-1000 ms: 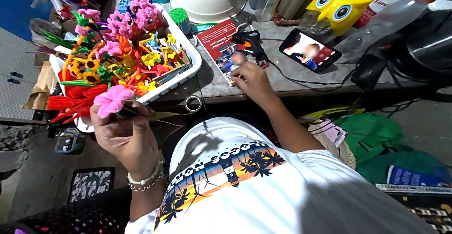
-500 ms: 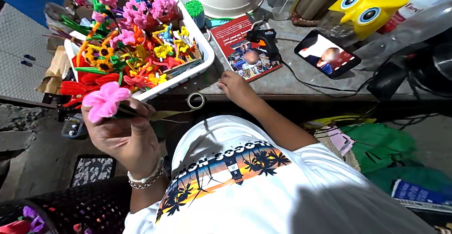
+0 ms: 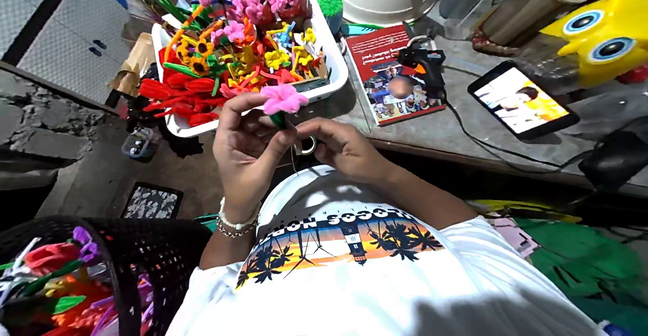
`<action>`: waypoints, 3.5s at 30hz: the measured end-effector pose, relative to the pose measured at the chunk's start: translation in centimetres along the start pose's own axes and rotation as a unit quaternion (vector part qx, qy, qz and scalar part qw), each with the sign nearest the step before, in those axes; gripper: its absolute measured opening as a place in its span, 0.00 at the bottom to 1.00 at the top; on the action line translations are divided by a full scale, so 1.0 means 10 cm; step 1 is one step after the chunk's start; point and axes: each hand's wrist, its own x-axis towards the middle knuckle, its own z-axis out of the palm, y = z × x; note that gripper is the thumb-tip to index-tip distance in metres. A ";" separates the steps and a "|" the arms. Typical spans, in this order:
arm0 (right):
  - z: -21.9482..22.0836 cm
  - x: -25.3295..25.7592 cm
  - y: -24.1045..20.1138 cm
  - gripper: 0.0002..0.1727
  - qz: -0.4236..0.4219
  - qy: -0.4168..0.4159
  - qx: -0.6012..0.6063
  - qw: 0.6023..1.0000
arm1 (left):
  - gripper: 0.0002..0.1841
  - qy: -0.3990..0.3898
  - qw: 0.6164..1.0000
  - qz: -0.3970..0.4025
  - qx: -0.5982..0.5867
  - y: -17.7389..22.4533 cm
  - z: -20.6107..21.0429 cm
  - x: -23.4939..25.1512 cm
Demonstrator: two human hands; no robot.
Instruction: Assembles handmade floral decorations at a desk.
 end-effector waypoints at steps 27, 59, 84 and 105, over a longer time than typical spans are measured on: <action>0.16 -0.08 1.49 0.17 0.339 -0.257 -0.230 0.876 | 0.25 -0.136 0.985 -0.039 0.093 0.07 -0.47 0.10; -1.90 -0.64 0.32 0.19 0.318 0.219 -0.382 0.839 | 0.26 0.055 0.980 0.013 0.192 -0.44 -1.00 0.12; -0.16 0.13 0.07 0.13 0.088 0.098 -0.072 0.989 | 0.25 0.028 0.997 -0.070 0.011 -0.47 0.15 -0.05; -0.34 0.08 0.14 0.06 0.160 0.002 0.144 0.977 | 0.27 0.021 0.976 -0.126 -0.175 -0.61 0.21 -0.11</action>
